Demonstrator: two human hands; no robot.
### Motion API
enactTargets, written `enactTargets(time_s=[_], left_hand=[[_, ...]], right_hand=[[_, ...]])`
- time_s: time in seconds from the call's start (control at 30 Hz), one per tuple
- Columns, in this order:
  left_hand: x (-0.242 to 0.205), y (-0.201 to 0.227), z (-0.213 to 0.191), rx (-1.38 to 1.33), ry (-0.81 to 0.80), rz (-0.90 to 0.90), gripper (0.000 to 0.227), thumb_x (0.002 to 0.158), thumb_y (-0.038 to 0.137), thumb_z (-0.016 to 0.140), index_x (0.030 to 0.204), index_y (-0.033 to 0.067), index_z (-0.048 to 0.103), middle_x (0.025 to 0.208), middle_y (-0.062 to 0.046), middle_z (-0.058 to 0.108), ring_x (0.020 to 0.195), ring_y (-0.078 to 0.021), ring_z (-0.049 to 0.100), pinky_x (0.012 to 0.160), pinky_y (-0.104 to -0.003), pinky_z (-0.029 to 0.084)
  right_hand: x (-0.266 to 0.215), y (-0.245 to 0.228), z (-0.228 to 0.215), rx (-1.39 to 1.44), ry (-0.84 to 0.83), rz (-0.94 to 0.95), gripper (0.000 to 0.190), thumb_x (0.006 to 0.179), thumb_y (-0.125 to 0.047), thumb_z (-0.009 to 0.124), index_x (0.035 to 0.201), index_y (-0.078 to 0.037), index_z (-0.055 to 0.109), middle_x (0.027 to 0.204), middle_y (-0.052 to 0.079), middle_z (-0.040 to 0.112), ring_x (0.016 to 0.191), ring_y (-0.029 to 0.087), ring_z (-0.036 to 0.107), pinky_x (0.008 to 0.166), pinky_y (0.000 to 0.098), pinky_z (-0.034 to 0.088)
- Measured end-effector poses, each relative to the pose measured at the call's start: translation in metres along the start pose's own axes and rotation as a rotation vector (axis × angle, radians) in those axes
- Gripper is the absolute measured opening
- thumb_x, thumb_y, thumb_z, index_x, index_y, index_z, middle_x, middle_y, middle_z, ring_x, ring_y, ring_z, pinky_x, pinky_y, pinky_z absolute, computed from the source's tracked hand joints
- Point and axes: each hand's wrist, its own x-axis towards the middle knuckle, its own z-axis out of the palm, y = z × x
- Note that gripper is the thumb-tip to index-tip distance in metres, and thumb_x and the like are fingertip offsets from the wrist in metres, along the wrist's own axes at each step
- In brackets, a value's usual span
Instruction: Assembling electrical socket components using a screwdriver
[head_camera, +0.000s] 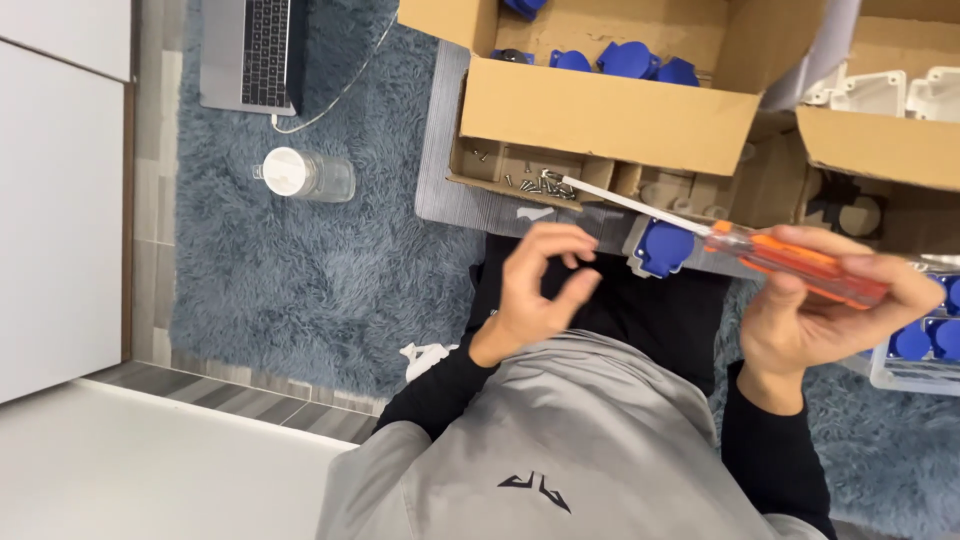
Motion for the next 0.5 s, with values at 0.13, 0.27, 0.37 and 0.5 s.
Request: enactTargets(time_s=[0.13, 0.27, 0.37, 0.5], left_hand=[[-0.009, -0.016, -0.009, -0.348, 0.067, -0.148, 0.019, 0.111, 0.012, 0.065, 0.127, 0.0017, 0.062, 0.126, -0.017, 0.063, 0.102, -0.0238, 0.069, 0.097, -0.032, 0.061], [-0.009, -0.015, -0.017, -0.397, 0.070, -0.253, 0.030, 0.117, 0.017, 0.060, 0.143, 0.0025, 0.056, 0.131, -0.018, 0.070, 0.106, -0.0249, 0.075, 0.089, -0.031, 0.063], [-0.013, -0.013, -0.014, -0.432, 0.062, -0.271, 0.033, 0.118, 0.018, 0.061, 0.147, 0.0015, 0.057, 0.130, -0.021, 0.072, 0.108, -0.0280, 0.077, 0.091, -0.033, 0.065], [-0.015, -0.010, -0.007, -0.425, 0.091, -0.321, 0.025, 0.115, 0.015, 0.065, 0.135, 0.0009, 0.065, 0.113, -0.021, 0.077, 0.100, -0.0292, 0.080, 0.088, -0.032, 0.067]], right_hand=[[-0.008, 0.009, -0.018, 0.090, 0.084, 0.021, 0.050, 0.110, -0.040, 0.070, 0.129, -0.010, 0.035, 0.107, 0.020, 0.055, 0.093, 0.043, 0.071, 0.089, 0.0492, 0.061], [-0.020, 0.012, -0.033, 0.193, 0.114, 0.140, 0.048, 0.113, -0.042, 0.072, 0.131, -0.015, 0.036, 0.108, 0.021, 0.060, 0.096, 0.036, 0.068, 0.092, 0.0461, 0.059], [-0.025, 0.008, -0.040, 0.212, 0.085, 0.164, 0.047, 0.114, -0.042, 0.070, 0.133, -0.015, 0.037, 0.110, 0.022, 0.062, 0.099, 0.036, 0.068, 0.093, 0.0449, 0.058], [-0.027, 0.003, -0.044, 0.215, 0.091, 0.198, 0.043, 0.117, -0.037, 0.070, 0.134, -0.015, 0.038, 0.109, 0.017, 0.058, 0.098, 0.036, 0.070, 0.086, 0.0428, 0.060]])
